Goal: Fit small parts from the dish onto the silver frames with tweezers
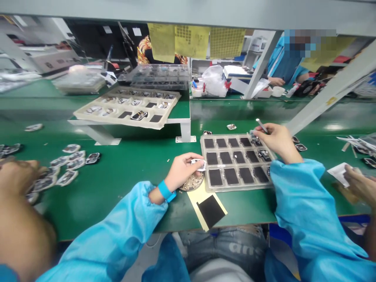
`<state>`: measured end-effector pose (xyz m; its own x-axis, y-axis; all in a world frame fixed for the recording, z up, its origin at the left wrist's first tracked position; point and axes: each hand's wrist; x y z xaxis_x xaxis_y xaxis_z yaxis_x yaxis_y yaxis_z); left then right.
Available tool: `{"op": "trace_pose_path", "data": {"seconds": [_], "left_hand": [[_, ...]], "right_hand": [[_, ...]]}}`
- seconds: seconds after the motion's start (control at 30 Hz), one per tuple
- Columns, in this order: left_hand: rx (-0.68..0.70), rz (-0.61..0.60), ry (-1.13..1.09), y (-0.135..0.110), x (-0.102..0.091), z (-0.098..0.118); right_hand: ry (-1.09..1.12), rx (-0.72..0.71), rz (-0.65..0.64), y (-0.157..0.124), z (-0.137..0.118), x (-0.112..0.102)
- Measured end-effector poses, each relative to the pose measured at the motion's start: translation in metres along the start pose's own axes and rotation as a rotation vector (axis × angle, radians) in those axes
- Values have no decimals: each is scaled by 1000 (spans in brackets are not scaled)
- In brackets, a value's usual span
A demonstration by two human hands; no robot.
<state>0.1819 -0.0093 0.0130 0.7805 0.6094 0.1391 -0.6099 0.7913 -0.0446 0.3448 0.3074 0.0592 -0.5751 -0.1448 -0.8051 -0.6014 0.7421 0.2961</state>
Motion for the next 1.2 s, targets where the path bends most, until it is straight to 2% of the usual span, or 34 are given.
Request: {"op": "trace_pose_path", "data": {"seconds": [0.07,0.13,0.27,0.4,0.5,0.67,0.83,0.93,1.1,1.2], "left_hand": [[-15,20,-34,0,0,0],[-35,56,-69,0,0,0],[-66,87,-140,2,-1,0],[-41,2,-271,1,-3,0],[17,-54,-280,-2,-3,0],[128,-23,-187,-4,1,0],[177,-30,-172,-3,3,-3],[188,-31,-156,-2,2,-5],[271,-23,-88,-2,2,-7],[337,-14,-32,-2,3,-10]], "right_hand": [[235,-93,-76,-11,-26,1],[348,-167,-140,-25,-53,5],[527,-182,-282,-54,-93,22],[677,-177,-463,-77,-102,44],[795,-103,-555,-88,-103,53],[896,-14,-654,-96,-108,54],[994,53,-658,-95,-107,50],[972,53,-648,-94,-106,52],[681,-160,-347,-99,-104,65],[572,-209,-247,-105,-103,72]]}}
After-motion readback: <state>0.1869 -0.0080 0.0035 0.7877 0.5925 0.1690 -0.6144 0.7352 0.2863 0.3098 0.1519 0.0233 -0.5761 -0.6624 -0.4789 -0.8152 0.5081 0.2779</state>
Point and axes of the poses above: each hand's wrist, its own y-axis towards the middle knuckle, its own x-axis out of the palm, z = x × y, and after that the axes turned 8 degrees about -y, right-handed
